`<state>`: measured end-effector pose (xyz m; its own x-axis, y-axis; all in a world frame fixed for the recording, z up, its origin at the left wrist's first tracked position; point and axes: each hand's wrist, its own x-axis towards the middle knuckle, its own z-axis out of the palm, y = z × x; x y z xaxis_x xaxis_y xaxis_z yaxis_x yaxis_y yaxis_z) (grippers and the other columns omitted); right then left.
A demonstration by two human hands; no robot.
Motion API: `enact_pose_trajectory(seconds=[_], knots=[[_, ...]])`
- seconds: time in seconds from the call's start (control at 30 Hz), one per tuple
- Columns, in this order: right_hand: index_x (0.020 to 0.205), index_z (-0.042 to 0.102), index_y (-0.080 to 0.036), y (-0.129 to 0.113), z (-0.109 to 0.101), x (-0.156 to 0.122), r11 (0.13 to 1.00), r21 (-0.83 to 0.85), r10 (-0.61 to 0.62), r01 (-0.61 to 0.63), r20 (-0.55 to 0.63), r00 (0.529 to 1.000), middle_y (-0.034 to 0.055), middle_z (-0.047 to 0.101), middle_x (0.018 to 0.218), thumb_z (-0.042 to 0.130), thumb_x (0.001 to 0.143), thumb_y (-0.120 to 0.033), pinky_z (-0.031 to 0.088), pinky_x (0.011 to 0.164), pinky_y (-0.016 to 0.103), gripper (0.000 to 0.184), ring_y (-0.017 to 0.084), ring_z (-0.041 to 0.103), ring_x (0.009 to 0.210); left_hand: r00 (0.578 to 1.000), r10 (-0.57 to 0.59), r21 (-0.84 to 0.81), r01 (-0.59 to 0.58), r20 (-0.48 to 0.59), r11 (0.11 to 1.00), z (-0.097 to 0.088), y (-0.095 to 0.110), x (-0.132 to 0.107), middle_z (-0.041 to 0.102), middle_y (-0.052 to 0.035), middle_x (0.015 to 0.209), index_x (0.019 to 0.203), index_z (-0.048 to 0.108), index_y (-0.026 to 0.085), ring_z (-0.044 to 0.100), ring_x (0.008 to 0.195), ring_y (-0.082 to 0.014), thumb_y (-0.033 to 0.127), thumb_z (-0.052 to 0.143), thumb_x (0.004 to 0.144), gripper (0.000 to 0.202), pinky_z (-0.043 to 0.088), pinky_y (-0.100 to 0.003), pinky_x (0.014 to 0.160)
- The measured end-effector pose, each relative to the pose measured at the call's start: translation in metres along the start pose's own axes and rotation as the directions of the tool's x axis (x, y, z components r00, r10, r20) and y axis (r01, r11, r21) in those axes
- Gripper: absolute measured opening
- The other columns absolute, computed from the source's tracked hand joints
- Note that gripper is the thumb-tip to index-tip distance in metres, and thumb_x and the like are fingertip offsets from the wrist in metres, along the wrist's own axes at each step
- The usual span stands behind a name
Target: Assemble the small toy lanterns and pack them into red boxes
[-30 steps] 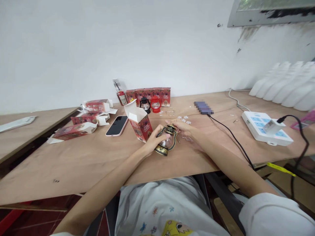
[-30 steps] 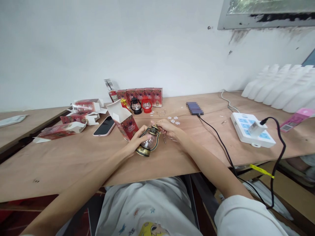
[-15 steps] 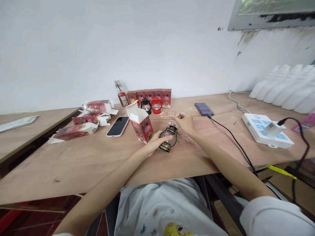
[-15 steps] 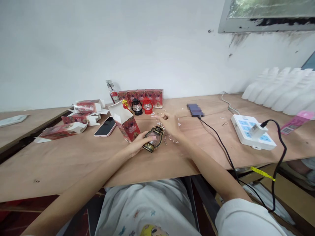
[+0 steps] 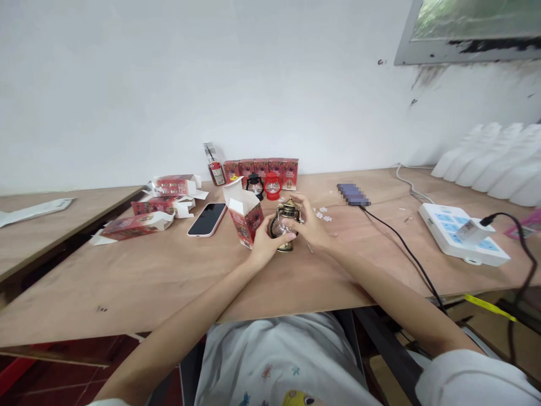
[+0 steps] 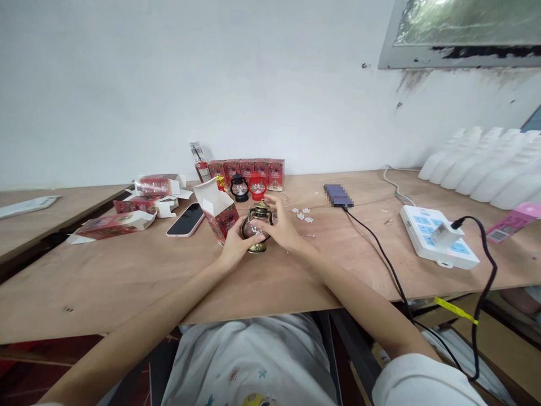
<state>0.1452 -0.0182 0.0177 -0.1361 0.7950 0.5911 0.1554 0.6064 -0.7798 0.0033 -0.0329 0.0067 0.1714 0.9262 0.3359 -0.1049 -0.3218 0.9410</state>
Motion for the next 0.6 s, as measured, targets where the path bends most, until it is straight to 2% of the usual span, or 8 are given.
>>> enact_pose_trajectory(seconds=[0.1,0.2,0.27,0.37,0.43,0.5,0.53,0.6], knots=[[0.101,0.059,-0.02,0.001,-0.001,0.002,0.951,0.209,0.178,-0.228,0.232,0.956,0.0053,0.063,0.096,0.07,0.063,-0.062,0.047,0.086,0.035,0.058,0.021,0.059,0.095,0.984,0.168,0.167,-0.156,-0.06,0.974,-0.003,0.002,-0.004,0.06,-0.0042,0.106,0.101,0.047,0.02,0.057,0.104,-0.021,0.035,0.084,0.052,0.064,0.044,-0.031,0.091],[0.095,0.06,-0.018,-0.008,-0.004,0.002,0.919,0.289,0.171,-0.268,0.322,0.931,0.0049,0.065,0.09,0.077,0.048,-0.065,0.048,0.081,0.034,0.068,0.022,0.06,0.091,0.942,0.333,0.332,-0.3,-0.047,0.894,-0.004,0.011,-0.009,0.057,-0.0057,0.105,0.096,0.046,0.02,0.057,0.1,-0.0219,0.043,0.081,0.058,0.057,0.044,-0.032,0.088],[0.096,0.06,-0.019,-0.017,-0.006,0.004,0.911,0.327,0.144,-0.252,0.321,0.936,0.0051,0.066,0.09,0.079,0.043,-0.063,0.049,0.08,0.033,0.071,0.023,0.061,0.092,0.881,0.472,0.46,-0.413,-0.015,0.786,-0.004,0.022,-0.01,0.055,-0.008,0.108,0.094,0.048,0.02,0.054,0.103,-0.0241,0.048,0.079,0.059,0.055,0.043,-0.035,0.09],[0.096,0.06,-0.02,-0.028,-0.005,0.014,0.906,0.356,0.13,-0.229,0.282,0.951,0.0053,0.066,0.091,0.081,0.043,-0.06,0.05,0.08,0.034,0.069,0.023,0.062,0.092,0.753,0.655,0.677,-0.51,0.054,0.531,-0.012,0.041,-0.006,0.054,-0.0094,0.109,0.097,0.052,0.021,0.05,0.105,-0.0264,0.051,0.077,0.062,0.053,0.037,-0.041,0.094],[0.093,0.06,-0.02,-0.033,0.0,0.025,0.887,0.409,0.129,-0.212,0.22,0.967,0.0048,0.066,0.089,0.08,0.046,-0.061,0.051,0.08,0.034,0.065,0.022,0.063,0.09,0.661,0.748,0.763,-0.514,0.061,0.392,-0.022,0.052,0.0,0.052,-0.0099,0.111,0.105,0.052,0.021,0.047,0.108,-0.0275,0.052,0.076,0.064,0.057,0.033,-0.045,0.098],[0.091,0.058,-0.021,-0.038,0.011,0.04,0.836,0.514,0.145,-0.193,0.134,0.98,0.0046,0.066,0.087,0.074,0.051,-0.068,0.053,0.075,0.033,0.063,0.021,0.064,0.086,0.608,0.794,0.818,-0.461,0.01,0.343,-0.036,0.058,0.006,0.048,-0.0107,0.116,0.11,0.05,0.02,0.043,0.114,-0.029,0.052,0.074,0.065,0.061,0.03,-0.047,0.1],[0.091,0.058,-0.021,-0.04,0.017,0.047,0.806,0.558,0.157,-0.196,0.117,0.981,0.0049,0.066,0.087,0.069,0.054,-0.072,0.053,0.073,0.033,0.064,0.02,0.064,0.086,0.609,0.793,0.843,-0.417,-0.019,0.341,-0.043,0.058,0.009,0.045,-0.011,0.118,0.111,0.051,0.02,0.041,0.116,-0.0298,0.052,0.074,0.065,0.06,0.029,-0.047,0.1],[0.091,0.056,-0.021,-0.046,0.03,0.061,0.774,0.599,0.167,-0.205,0.12,0.979,0.0045,0.066,0.085,0.063,0.057,-0.076,0.054,0.068,0.032,0.064,0.02,0.065,0.085,0.656,0.753,0.883,-0.324,-0.048,0.339,-0.057,0.055,0.012,0.041,-0.0116,0.122,0.11,0.052,0.02,0.039,0.12,-0.0315,0.051,0.074,0.064,0.059,0.029,-0.049,0.101]])
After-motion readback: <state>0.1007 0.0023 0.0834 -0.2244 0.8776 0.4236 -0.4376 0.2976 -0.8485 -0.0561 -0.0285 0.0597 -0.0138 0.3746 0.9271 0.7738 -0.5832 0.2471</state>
